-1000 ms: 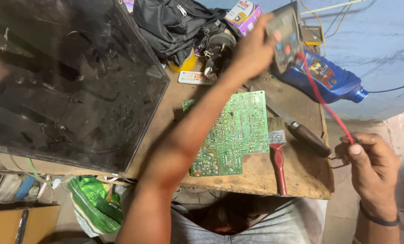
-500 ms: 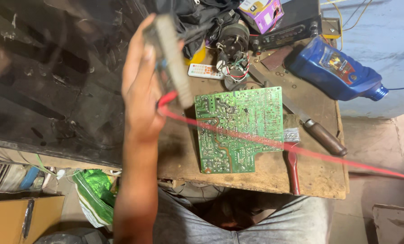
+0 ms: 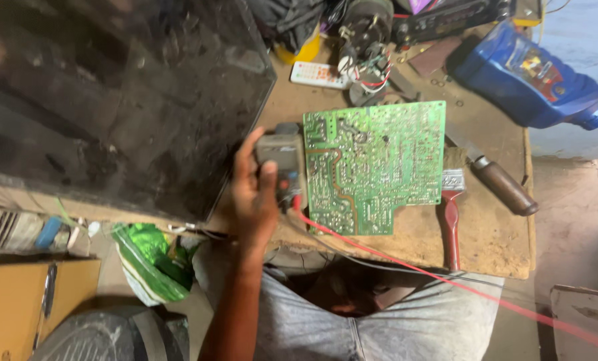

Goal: The person uses a multimeter to test various points on a green circuit board. They hold the red and black probes against different components and traces, reading the multimeter display throughout the process.

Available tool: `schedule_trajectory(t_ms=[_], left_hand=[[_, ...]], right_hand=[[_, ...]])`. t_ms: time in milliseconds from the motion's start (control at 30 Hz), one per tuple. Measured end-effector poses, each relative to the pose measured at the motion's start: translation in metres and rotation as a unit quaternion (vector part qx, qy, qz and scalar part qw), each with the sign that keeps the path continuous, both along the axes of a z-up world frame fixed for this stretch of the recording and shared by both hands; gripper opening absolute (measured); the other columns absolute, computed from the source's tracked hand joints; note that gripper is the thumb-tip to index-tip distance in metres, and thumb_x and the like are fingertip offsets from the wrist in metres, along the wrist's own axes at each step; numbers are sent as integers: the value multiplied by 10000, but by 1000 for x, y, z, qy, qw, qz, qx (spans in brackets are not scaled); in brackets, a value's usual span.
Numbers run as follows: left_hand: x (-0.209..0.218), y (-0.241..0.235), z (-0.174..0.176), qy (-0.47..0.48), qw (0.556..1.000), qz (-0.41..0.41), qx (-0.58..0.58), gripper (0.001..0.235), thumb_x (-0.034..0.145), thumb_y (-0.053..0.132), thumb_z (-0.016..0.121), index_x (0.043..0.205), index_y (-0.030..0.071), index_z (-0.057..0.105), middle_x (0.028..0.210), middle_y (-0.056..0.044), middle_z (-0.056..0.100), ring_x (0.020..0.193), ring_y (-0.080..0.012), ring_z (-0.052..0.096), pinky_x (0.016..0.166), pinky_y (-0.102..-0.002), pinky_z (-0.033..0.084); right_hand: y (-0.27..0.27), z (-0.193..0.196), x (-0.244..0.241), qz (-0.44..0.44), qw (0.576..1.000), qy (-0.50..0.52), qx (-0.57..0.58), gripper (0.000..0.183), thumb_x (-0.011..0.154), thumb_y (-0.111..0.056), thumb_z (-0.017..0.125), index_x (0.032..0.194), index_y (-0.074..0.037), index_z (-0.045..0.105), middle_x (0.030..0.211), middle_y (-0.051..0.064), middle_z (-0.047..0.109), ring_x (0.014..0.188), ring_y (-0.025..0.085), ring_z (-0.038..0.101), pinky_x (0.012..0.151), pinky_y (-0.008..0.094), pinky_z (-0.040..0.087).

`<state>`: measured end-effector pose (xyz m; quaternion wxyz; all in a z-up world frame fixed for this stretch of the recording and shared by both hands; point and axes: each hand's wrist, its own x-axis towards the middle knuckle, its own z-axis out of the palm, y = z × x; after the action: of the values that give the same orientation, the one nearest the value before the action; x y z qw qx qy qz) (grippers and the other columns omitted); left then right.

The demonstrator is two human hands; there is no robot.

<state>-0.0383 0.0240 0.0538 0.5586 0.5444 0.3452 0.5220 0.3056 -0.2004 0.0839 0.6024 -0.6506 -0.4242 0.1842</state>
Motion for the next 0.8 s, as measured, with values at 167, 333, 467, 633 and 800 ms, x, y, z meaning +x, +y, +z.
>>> schedule_trajectory(t_ms=[167, 333, 467, 633, 800], left_hand=[[27, -5, -20, -6, 998, 22, 52, 600, 1114, 374, 579, 1595, 41, 448, 1345, -89, 614, 973, -109, 557, 858, -240, 504], [58, -25, -23, 146, 978, 52, 141, 580, 1137, 314, 528, 1621, 63, 330, 1421, -92, 561, 1157, -154, 592, 1015, -279, 520], [70, -21, -22, 125, 970, -8, 208, 597, 1140, 221, 551, 1641, 53, 273, 1556, -154, 474, 1366, -248, 555, 1157, -361, 463], [69, -17, -23, 19, 995, -71, 65, 675, 1052, 126, 614, 1631, 33, 280, 1451, -143, 546, 1254, -209, 575, 1070, -343, 481], [71, -18, -26, 33, 996, -57, 58, 770, 982, 100, 703, 1623, 30, 281, 1419, -139, 578, 1255, -191, 609, 1094, -338, 506]], right_hand=[[6, -6, -11, 19, 999, 45, 17, 579, 1043, -520, 441, 1017, 20, 648, 716, 64, 517, 638, 165, 487, 597, 288, 405], [28, -16, -32, 36, 986, 136, 88, 660, 1063, -593, 396, 999, 18, 638, 675, 60, 479, 609, 174, 458, 574, 291, 385], [58, -28, -49, 24, 946, 259, 192, 726, 1079, -651, 360, 985, 16, 630, 643, 58, 448, 585, 180, 435, 556, 293, 370], [87, -28, -30, -16, 908, 319, 272, 613, 1111, -561, 451, 1069, 20, 641, 698, 81, 485, 561, 175, 447, 536, 282, 366], [89, -4, -1, -13, 988, 148, 34, 464, 1202, -381, 539, 1187, 80, 592, 785, 60, 508, 674, 136, 480, 637, 274, 412]])
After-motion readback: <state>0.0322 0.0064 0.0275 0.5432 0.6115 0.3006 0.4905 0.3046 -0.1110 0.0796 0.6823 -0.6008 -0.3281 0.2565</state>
